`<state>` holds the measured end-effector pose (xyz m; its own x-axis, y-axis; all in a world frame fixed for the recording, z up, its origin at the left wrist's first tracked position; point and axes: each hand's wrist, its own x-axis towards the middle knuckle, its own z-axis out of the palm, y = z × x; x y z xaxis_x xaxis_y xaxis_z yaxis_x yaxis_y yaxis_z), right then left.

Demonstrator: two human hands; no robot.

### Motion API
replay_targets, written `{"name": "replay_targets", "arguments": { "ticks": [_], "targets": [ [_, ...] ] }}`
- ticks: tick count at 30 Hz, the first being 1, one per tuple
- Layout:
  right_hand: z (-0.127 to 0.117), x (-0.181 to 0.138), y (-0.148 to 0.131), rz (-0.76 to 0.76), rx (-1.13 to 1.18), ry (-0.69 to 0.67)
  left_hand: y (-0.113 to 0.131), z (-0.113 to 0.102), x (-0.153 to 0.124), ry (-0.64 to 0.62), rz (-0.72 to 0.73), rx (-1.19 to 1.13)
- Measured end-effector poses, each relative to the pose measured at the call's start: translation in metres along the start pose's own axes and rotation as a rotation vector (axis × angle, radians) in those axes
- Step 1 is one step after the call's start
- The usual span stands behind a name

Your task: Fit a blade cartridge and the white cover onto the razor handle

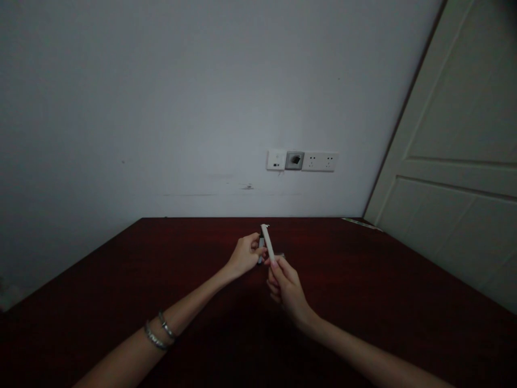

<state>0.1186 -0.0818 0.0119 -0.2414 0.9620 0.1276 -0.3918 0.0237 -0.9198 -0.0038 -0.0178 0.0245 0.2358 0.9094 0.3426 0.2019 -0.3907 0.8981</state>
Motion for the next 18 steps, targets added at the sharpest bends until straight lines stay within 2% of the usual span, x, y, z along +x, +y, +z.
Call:
{"name": "replay_targets", "arguments": {
  "ticks": [4, 9, 13, 18],
  "targets": [
    [-0.001, -0.003, 0.004, -0.037, -0.002, 0.011, -0.003, -0.001, 0.003, -0.001, 0.015, 0.036],
    [-0.001, -0.009, 0.009, -0.002, -0.082, -0.056, -0.002, -0.002, 0.004, 0.041, 0.034, 0.055],
    [0.000, -0.003, 0.005, -0.076, -0.037, 0.013, -0.002, -0.003, 0.003, 0.001, 0.047, 0.047],
    [0.004, -0.013, 0.001, 0.007, -0.136, -0.126, 0.002, -0.011, 0.004, 0.037, 0.101, 0.151]
  ]
}}
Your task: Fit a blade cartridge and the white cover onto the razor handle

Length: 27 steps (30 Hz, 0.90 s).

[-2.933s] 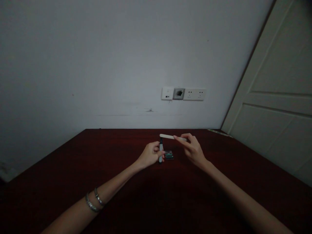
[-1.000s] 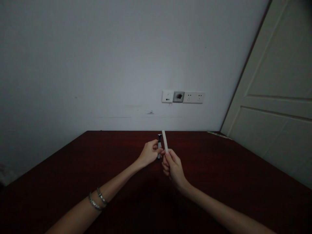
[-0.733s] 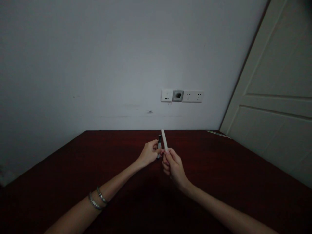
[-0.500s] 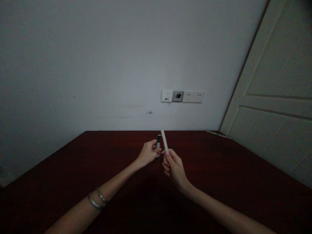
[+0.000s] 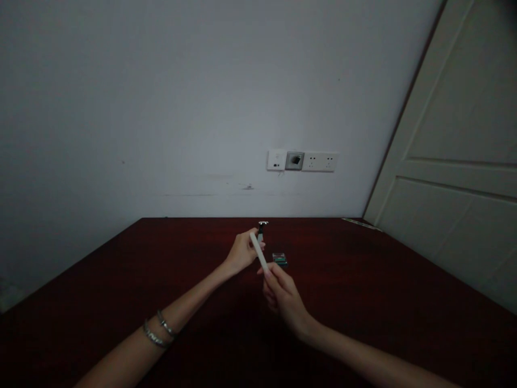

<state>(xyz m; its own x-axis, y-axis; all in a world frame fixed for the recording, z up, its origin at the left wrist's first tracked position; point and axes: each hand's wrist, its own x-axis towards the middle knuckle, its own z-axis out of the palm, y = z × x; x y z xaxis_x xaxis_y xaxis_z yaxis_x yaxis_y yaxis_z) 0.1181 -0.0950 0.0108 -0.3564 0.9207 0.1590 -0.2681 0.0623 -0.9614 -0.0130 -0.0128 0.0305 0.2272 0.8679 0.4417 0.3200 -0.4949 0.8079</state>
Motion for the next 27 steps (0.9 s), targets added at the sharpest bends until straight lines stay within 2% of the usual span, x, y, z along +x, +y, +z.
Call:
{"name": "replay_targets", "arguments": {
  "ticks": [3, 6, 8, 11, 13, 16, 19, 22, 25, 27],
  "targets": [
    [-0.008, 0.001, -0.024, -0.132, -0.136, -0.008, 0.002, -0.009, 0.002, 0.010, 0.087, 0.074],
    [-0.031, 0.015, -0.063, -0.250, -0.236, 0.002, 0.004, -0.018, 0.002, 0.056, 0.186, 0.157],
    [-0.050, 0.025, -0.088, -0.258, -0.356, -0.007, 0.004, -0.022, 0.002, 0.072, 0.218, 0.192],
    [-0.073, 0.034, -0.110, -0.228, -0.665, -0.083, 0.003, -0.024, 0.001, 0.056, 0.261, 0.225],
    [-0.080, 0.035, -0.113, -0.198, -0.829, -0.153, 0.001, -0.023, 0.001, 0.026, 0.297, 0.256],
    [-0.079, 0.035, -0.108, -0.186, -0.955, -0.216, -0.004, -0.022, 0.000, -0.021, 0.357, 0.322],
    [-0.076, 0.037, -0.102, -0.185, -1.006, -0.260, -0.008, -0.022, -0.001, -0.048, 0.404, 0.373],
    [-0.084, 0.041, -0.101, -0.156, -1.042, -0.291, -0.012, -0.025, -0.001, -0.030, 0.439, 0.393],
    [-0.094, 0.044, -0.103, -0.131, -1.054, -0.274, -0.015, -0.028, 0.001, 0.022, 0.466, 0.407],
    [-0.094, 0.044, -0.104, -0.135, -1.044, -0.270, -0.017, -0.027, 0.001, 0.015, 0.470, 0.434]
  ]
}}
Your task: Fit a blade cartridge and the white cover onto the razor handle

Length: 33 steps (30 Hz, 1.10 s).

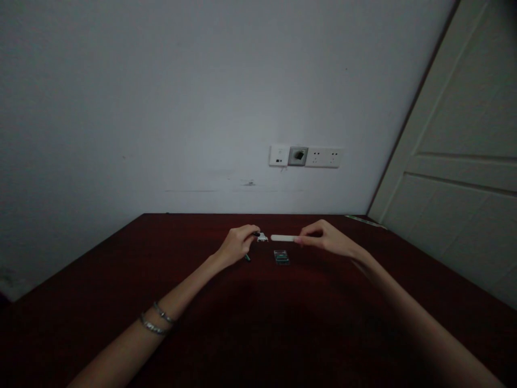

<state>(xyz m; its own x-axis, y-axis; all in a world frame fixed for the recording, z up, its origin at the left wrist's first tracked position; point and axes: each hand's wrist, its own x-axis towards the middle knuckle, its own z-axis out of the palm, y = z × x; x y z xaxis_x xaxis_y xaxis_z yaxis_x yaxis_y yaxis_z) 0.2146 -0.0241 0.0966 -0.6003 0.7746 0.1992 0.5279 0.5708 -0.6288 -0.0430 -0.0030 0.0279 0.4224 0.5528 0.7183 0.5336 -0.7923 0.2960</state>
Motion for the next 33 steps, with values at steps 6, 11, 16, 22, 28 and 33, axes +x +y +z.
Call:
{"name": "replay_targets", "arguments": {
  "ticks": [6, 11, 16, 22, 28, 33],
  "targets": [
    [0.004, 0.001, 0.003, -0.052, 0.019, -0.037, 0.006, 0.001, -0.001, -0.069, 0.017, -0.005],
    [0.001, 0.000, 0.009, -0.039, 0.055, 0.014, 0.008, -0.003, 0.000, -0.060, -0.034, 0.018],
    [0.009, 0.003, 0.006, -0.081, 0.091, -0.047, 0.010, -0.003, 0.001, -0.100, 0.020, 0.024],
    [0.002, 0.001, 0.016, -0.059, 0.067, 0.007, 0.008, -0.004, 0.002, -0.069, 0.052, 0.043],
    [0.012, 0.004, 0.014, -0.088, 0.098, -0.037, 0.008, -0.003, 0.001, -0.104, 0.053, 0.049],
    [0.001, 0.003, 0.036, -0.023, 0.066, 0.062, 0.006, -0.004, 0.001, -0.039, -0.016, 0.025]
  ]
}}
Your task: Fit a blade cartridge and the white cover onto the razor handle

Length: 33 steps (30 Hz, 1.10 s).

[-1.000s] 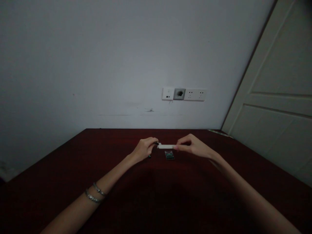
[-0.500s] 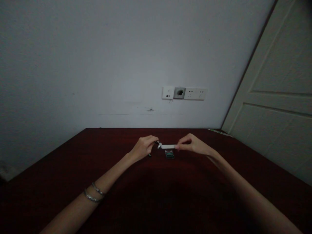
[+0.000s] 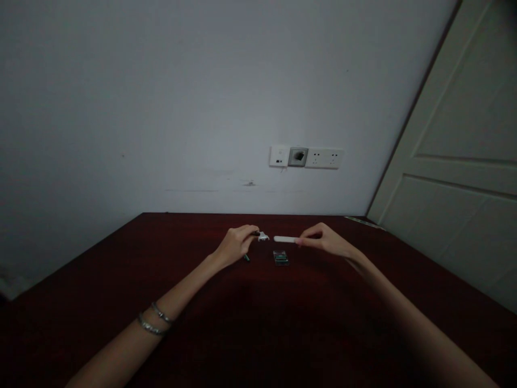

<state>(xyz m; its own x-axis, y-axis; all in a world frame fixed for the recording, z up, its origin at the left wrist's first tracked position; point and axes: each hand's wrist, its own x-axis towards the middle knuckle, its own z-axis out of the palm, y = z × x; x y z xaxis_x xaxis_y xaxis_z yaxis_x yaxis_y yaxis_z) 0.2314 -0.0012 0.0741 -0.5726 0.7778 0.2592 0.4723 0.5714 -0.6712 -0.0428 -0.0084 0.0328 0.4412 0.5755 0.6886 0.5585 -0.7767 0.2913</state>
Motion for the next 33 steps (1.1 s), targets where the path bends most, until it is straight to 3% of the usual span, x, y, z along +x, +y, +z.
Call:
{"name": "replay_targets", "arguments": {
  "ticks": [3, 7, 12, 17, 24, 29, 33],
  "targets": [
    [0.002, 0.001, 0.001, 0.028, 0.057, 0.109, 0.002, 0.002, 0.001, -0.026, -0.117, 0.028],
    [0.030, 0.011, -0.002, 0.102, 0.317, 0.307, 0.003, 0.012, 0.001, -0.042, -0.369, 0.041],
    [0.079, 0.020, -0.003, 0.088, 0.686, 0.262, 0.010, 0.021, 0.002, -0.037, -0.497, -0.024],
    [0.117, 0.006, -0.001, 0.171, 0.820, 0.261, 0.017, 0.015, 0.008, -0.003, -0.514, -0.066],
    [0.112, 0.008, -0.012, 0.128, 1.014, 0.334, 0.019, 0.017, 0.008, -0.013, -0.495, -0.053],
    [0.122, 0.006, -0.009, 0.156, 1.077, 0.260, 0.026, 0.017, 0.008, -0.039, -0.500, -0.083],
    [0.111, 0.008, -0.016, 0.103, 1.135, 0.265, 0.027, 0.018, 0.009, -0.040, -0.495, -0.085]
  ]
}}
